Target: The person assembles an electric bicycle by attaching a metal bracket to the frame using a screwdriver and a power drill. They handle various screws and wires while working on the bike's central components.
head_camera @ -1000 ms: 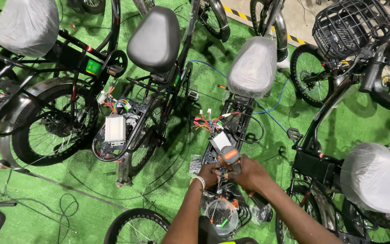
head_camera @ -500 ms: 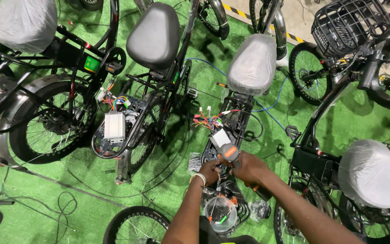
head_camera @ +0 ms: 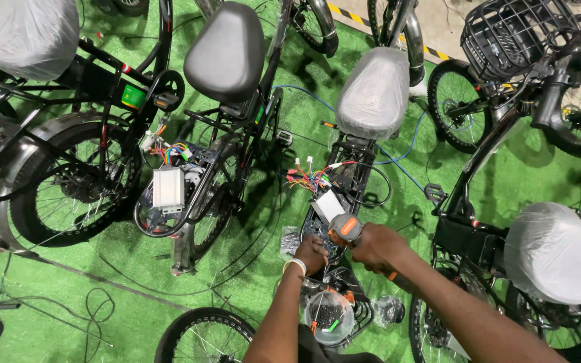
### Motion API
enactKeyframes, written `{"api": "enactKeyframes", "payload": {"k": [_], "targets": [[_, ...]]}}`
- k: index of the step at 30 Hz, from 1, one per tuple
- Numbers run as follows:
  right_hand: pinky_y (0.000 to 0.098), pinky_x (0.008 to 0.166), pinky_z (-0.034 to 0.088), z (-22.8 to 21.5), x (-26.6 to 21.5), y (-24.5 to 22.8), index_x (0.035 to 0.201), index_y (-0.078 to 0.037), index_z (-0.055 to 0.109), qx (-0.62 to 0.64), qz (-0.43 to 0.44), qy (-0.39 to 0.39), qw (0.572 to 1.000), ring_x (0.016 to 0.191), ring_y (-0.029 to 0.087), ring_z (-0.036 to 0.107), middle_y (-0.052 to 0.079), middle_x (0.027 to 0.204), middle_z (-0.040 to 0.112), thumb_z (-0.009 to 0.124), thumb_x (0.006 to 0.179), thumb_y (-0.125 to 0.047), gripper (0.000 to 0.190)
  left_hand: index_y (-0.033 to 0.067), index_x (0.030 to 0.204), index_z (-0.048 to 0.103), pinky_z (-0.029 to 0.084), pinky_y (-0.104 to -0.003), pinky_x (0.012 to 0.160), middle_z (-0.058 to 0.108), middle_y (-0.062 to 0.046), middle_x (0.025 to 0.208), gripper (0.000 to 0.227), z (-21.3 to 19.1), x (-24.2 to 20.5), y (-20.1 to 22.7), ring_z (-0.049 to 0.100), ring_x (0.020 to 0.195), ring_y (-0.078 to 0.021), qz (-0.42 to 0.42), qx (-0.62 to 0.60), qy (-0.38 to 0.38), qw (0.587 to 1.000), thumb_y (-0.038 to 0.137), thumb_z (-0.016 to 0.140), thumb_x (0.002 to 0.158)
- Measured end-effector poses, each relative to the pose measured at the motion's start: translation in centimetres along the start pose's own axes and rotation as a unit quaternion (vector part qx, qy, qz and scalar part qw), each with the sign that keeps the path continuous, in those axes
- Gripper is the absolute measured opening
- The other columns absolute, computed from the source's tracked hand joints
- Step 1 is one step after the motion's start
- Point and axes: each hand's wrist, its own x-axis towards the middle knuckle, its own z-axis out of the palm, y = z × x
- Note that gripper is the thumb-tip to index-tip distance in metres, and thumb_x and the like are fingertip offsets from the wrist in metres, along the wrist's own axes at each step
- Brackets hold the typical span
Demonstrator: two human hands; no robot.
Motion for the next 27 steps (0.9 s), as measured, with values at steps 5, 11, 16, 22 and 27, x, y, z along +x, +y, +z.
{"api": "enactKeyframes", "payload": {"k": [5,11,16,22,27], "targets": [[0.0468,0.077,0.055,-2.1,-3.8,-2.7,0.090,-0.003,0.072,0.013,0.013,-0.010,1.000,0.094,0.036,0.071,0.016,0.086,0.074,0.063,0.069,-0.045,0.048,0.0008,0.108,0.047,0.063,-0.028,0.061,0.069,-0.007,0.077,0.034,-0.2,1.0,-1.3,0.070,0.061,-0.0199,0.014,0.065,-0.003,0.998,-0.007,0.057,0.076],[0.0449,0.083,0.055,-1.8,-3.1,-3.0,0.097,-0.004,0.073,0.026,0.037,-0.036,0.998,0.101,0.035,0.069,0.015,0.095,0.074,0.061,0.069,-0.045,0.051,-0.0024,0.103,0.043,0.061,-0.036,0.061,0.066,-0.018,0.074,0.028,0.1,0.1,-0.6,0.067,0.064,-0.0285,-0.050,-0.144,0.061,0.986,0.003,0.054,0.078],[0.0449,0.087,0.054,-0.5,-2.2,-2.6,0.107,-0.002,0.069,0.054,0.051,-0.033,0.997,0.107,0.035,0.067,0.018,0.104,0.072,0.063,0.071,-0.049,0.060,0.0107,0.099,0.038,0.058,-0.032,0.058,0.070,-0.007,0.069,0.023,-0.6,0.1,-0.1,0.069,0.060,-0.0230,-0.098,-0.017,0.099,0.990,0.009,0.054,0.083],[0.0477,0.094,0.051,-5.2,-5.8,-4.8,0.115,-0.003,0.064,0.075,-0.018,-0.028,0.997,0.115,0.038,0.062,0.021,0.113,0.069,0.072,0.072,-0.041,0.058,0.0143,0.096,0.065,0.053,-0.040,0.092,0.071,-0.005,0.089,0.025,-0.9,2.5,-2.6,0.067,0.098,-0.0262,-0.030,0.178,0.157,0.971,0.003,0.064,0.073],[0.0495,0.088,0.052,-6.4,-7.6,-6.0,0.109,-0.006,0.064,0.098,-0.015,0.014,0.995,0.109,0.038,0.065,0.020,0.105,0.072,0.069,0.073,-0.043,0.052,0.0099,0.122,0.055,0.059,-0.032,0.087,0.072,-0.006,0.103,0.052,-0.7,-1.8,2.9,0.071,0.091,-0.0176,-0.038,0.067,0.185,0.980,-0.006,0.066,0.073]]}}
